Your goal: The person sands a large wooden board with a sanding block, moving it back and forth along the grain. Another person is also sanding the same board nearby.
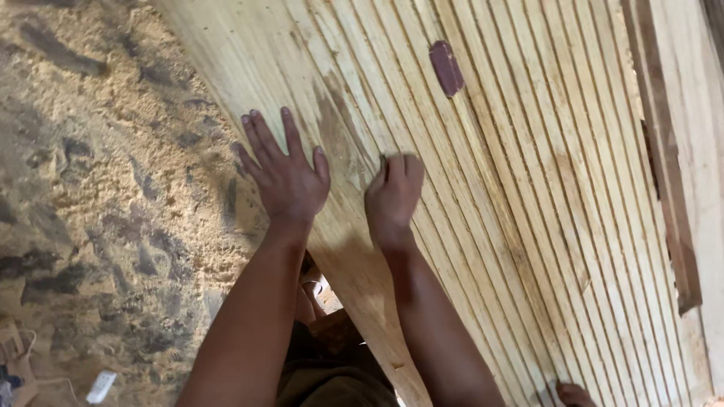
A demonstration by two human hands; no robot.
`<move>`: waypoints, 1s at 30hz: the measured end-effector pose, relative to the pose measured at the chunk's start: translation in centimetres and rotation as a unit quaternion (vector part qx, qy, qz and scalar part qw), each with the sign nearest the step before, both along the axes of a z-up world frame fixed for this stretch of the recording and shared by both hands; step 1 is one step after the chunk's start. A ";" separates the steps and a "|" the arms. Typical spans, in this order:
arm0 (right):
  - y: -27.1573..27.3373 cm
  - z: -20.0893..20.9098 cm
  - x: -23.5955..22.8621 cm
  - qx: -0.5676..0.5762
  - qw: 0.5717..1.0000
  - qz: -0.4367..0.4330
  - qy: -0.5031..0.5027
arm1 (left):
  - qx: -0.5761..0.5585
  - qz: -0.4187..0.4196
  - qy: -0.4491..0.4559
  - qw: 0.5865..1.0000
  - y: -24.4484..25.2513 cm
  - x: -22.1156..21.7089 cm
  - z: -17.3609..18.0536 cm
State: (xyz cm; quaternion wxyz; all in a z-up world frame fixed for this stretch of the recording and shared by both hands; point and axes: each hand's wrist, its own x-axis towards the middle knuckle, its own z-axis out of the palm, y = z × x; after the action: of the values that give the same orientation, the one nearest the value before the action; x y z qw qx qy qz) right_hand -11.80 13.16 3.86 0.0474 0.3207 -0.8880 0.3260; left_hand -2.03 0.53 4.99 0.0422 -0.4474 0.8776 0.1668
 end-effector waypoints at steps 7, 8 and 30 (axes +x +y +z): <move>-15.2 -4.9 -6.3 -0.053 0.998 0.021 0.024 | -0.010 0.011 0.007 1.000 -0.1 -0.3 -0.3; -15.9 -5.0 -6.8 -0.034 0.999 0.025 0.018 | -0.016 0.009 0.007 1.000 0.1 -0.4 -0.3; 3.8 -3.2 0.6 -0.048 0.997 -0.025 0.053 | 0.012 -0.012 -0.043 0.999 0.6 0.7 -1.0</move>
State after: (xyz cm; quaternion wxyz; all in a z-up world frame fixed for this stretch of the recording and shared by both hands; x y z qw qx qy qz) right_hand -11.19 16.95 0.70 0.1174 0.3124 -0.8755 0.3494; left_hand -1.33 1.13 4.02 0.0877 -0.4429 0.8783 0.1573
